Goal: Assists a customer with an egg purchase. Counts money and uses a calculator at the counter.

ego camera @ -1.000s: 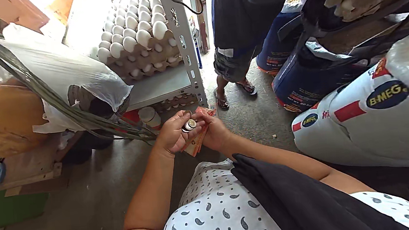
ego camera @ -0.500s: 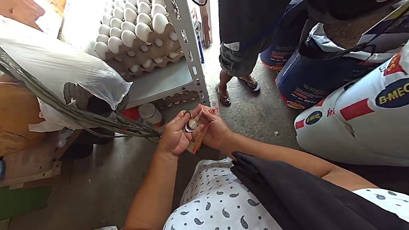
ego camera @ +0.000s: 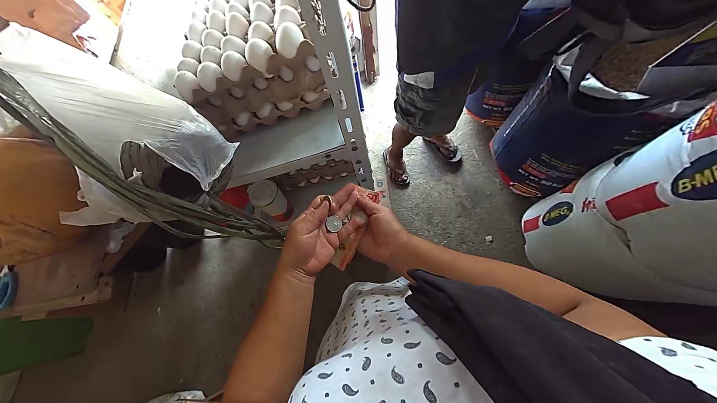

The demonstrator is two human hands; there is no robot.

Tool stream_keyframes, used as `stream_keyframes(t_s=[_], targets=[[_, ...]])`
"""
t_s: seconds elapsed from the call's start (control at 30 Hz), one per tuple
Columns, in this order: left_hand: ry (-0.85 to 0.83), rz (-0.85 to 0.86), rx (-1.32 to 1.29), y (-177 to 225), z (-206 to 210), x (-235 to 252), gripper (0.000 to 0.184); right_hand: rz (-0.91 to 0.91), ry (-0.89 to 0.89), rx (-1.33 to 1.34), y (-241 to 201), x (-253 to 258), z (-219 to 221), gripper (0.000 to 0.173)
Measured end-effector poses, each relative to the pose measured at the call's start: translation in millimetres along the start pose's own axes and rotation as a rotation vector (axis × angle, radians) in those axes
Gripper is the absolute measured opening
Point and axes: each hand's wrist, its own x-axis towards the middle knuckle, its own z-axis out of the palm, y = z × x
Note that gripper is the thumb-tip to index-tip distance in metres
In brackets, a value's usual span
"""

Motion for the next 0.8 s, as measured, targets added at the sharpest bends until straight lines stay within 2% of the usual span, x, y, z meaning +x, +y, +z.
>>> stream_keyframes(t_s=[0.07,0.2,0.43,0.53,0.67,0.8], targets=[[0.011,0.035,-0.062,1,-2,-3,0.044,0.016,-0.011,-0.045,0,1,-1,0.041],[0.171,0.135,-0.157,7,-7,-19,0.052,0.103,-0.053,-0.205,10,6,1,0.045],[0.564,0.457,-0.367,6,-39,-92,0.046,0.513,-0.068,-0.42,74,21,-5,0.041],[0.715,0.624,-0.439,4,-54,-144,0.053,0.73,-0.073,-0.538,121,26,-2,0.042],[0.85,0.819,-0.416,-1,-79,-228,0.081,0.954,-0.136,-0.6,204,25,11,0.043],[0.96,1.016,-0.515,7,-121,-309,0.085,1.1,-0.164,-0.632,303,31,37,0.047]])
